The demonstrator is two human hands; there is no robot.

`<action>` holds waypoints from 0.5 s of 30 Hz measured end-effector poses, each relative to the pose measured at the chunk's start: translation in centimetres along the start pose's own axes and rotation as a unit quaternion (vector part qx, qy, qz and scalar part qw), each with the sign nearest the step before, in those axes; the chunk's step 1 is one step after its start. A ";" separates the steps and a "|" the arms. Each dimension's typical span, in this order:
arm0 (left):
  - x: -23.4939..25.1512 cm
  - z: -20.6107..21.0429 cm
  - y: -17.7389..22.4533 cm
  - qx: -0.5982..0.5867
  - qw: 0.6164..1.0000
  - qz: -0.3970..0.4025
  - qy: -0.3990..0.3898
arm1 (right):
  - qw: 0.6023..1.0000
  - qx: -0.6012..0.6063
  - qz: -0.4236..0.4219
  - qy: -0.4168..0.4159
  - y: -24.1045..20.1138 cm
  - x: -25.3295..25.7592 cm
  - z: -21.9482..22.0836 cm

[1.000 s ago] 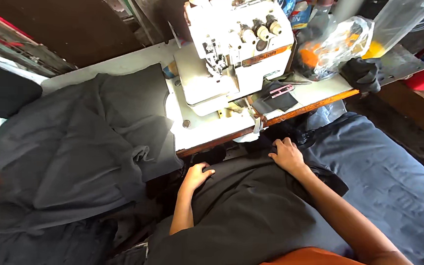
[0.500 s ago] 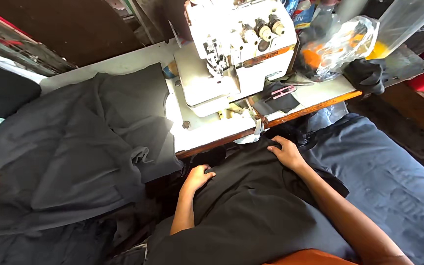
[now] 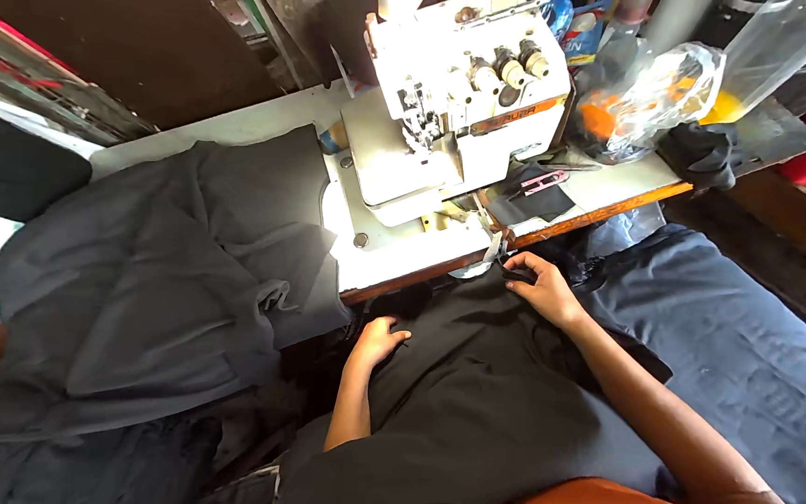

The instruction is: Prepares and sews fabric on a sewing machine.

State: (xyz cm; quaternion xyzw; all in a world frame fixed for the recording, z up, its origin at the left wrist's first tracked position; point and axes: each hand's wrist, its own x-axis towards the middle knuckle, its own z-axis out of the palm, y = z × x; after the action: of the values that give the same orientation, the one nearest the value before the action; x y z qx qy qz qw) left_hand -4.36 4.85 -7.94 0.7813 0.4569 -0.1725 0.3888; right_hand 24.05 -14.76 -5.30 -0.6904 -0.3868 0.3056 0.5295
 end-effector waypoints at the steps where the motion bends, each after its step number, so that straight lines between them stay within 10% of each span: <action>1: 0.0 0.0 0.0 -0.003 1.000 -0.001 0.003 | 1.000 0.008 0.001 0.005 0.0 0.0 0.0; 15: 0.1 0.3 -0.4 -0.021 1.000 0.000 0.018 | 0.999 0.034 0.026 0.002 0.7 -0.2 0.5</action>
State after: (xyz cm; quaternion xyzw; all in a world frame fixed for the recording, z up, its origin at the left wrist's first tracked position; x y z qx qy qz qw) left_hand -4.57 4.78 -8.37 0.7762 0.4671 -0.1488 0.3966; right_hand 23.68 -14.80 -6.11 -0.6825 -0.3572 0.3305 0.5453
